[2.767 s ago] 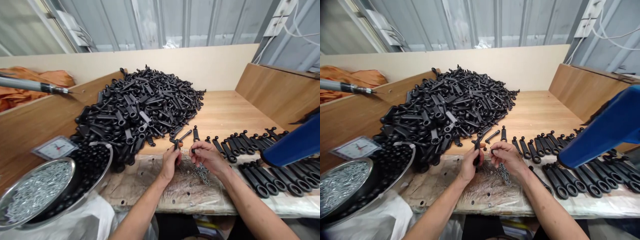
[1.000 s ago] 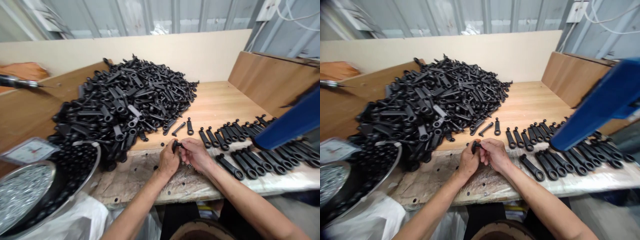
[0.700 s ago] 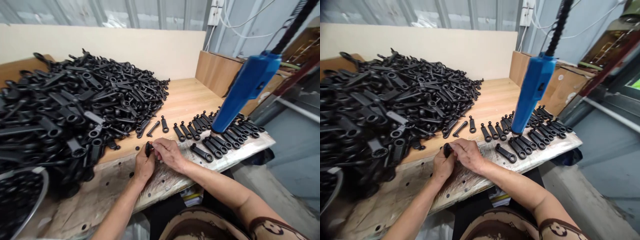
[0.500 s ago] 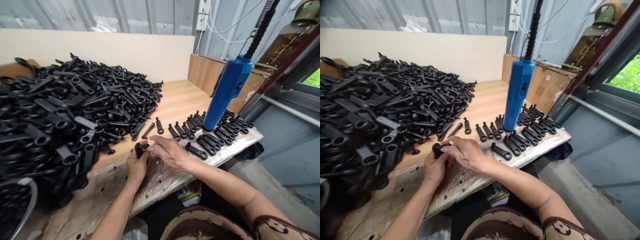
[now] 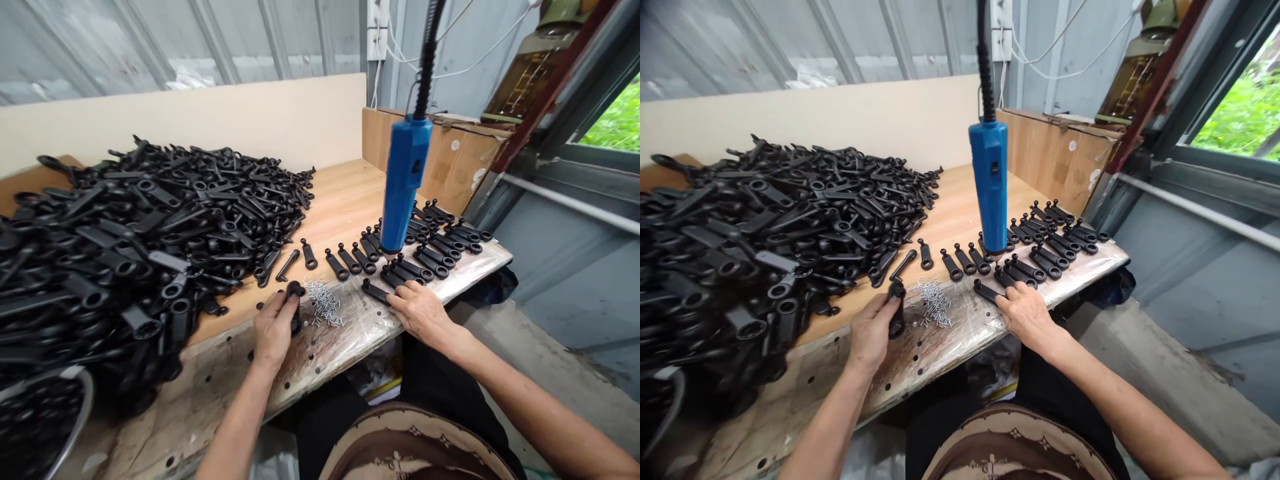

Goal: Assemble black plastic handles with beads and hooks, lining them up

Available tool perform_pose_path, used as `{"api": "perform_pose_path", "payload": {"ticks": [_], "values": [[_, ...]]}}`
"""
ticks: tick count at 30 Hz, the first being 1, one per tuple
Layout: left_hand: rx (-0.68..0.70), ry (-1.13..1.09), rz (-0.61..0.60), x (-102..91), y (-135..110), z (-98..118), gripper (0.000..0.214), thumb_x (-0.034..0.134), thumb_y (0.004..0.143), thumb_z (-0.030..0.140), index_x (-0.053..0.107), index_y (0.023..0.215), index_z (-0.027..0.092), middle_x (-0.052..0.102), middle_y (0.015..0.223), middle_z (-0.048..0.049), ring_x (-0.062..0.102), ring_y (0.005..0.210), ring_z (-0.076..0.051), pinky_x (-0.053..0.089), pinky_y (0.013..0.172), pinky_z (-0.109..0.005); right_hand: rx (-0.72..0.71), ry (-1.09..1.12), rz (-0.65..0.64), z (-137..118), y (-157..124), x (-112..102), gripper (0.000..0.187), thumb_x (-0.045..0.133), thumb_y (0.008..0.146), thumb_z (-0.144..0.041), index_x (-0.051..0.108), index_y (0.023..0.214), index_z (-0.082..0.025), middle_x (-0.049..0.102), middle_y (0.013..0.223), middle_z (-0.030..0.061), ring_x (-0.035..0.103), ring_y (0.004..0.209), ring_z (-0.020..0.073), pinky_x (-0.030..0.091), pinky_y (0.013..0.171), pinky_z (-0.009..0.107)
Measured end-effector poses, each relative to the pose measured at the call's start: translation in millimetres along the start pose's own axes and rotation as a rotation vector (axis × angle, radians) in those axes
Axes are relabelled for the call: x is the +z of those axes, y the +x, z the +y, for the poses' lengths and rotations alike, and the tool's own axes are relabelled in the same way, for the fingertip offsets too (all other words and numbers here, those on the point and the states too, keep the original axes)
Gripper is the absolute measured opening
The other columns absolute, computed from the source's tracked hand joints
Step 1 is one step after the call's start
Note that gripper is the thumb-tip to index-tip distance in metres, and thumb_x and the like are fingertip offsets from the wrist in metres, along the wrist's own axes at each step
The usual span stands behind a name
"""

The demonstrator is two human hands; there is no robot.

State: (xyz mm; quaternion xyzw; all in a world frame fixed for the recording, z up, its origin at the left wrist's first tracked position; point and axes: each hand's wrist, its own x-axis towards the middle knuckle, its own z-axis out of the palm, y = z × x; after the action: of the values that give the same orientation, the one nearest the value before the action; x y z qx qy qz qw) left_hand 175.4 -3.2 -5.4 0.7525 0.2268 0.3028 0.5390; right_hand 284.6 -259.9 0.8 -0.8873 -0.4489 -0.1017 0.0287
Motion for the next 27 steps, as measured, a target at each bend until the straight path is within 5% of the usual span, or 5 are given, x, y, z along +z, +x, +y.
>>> {"api": "perform_pose_path", "payload": {"ticks": [3,7,15,23,27], "values": [[0.060,0.117,-0.128,19.5,-14.1,13.3,0.016,0.062,0.070,0.033,0.065,0.075,0.018,0.055,0.065,0.0017,0.050,0.063,-0.013,0.037,0.059,-0.022,0.020,0.016,0.054,0.0,-2.6,6.6,0.014,0.049,0.084,-0.022,0.060,0.076,-0.018,0.056,0.072,0.0064,0.044,0.074,0.0192,0.029,0.065,0.031],[-0.037,0.088,-0.264,58.4,-30.6,19.4,0.034,0.061,0.071,0.030,0.060,0.104,0.020,0.043,0.051,0.0070,0.041,0.049,-0.010,0.031,0.051,-0.021,0.049,0.040,0.130,1.7,-5.7,13.8,0.015,0.049,0.085,-0.025,0.059,0.076,-0.018,0.056,0.074,0.0067,0.044,0.077,0.0211,0.028,0.064,0.032],[-0.032,0.341,-0.351,126.3,-23.2,14.0,0.025,0.053,0.070,0.019,0.063,0.092,0.018,0.046,0.047,0.0046,0.043,0.044,-0.012,0.029,0.047,-0.022,0.043,0.111,0.185,9.0,-4.1,17.0,0.013,0.052,0.083,-0.023,0.059,0.073,-0.018,0.055,0.071,0.0066,0.044,0.075,0.0220,0.028,0.063,0.033],[0.012,0.655,-0.266,137.6,-38.4,31.6,0.026,0.043,0.079,0.025,0.060,0.097,0.015,0.062,0.066,-0.0105,0.058,0.064,-0.024,0.038,0.064,-0.033,-0.007,0.144,0.242,14.1,-2.1,18.7,0.011,0.054,0.081,-0.020,0.059,0.073,-0.017,0.055,0.075,0.0067,0.045,0.081,0.0224,0.030,0.067,0.032],[0.098,0.870,-0.292,120.8,-23.5,38.2,0.034,0.040,0.081,0.026,0.052,0.113,0.019,0.066,0.075,-0.0077,0.062,0.070,-0.023,0.040,0.064,-0.031,-0.060,0.190,0.324,5.2,0.5,11.5,0.015,0.049,0.083,-0.016,0.059,0.071,-0.016,0.055,0.072,0.0057,0.045,0.077,0.0204,0.031,0.068,0.031]]}}
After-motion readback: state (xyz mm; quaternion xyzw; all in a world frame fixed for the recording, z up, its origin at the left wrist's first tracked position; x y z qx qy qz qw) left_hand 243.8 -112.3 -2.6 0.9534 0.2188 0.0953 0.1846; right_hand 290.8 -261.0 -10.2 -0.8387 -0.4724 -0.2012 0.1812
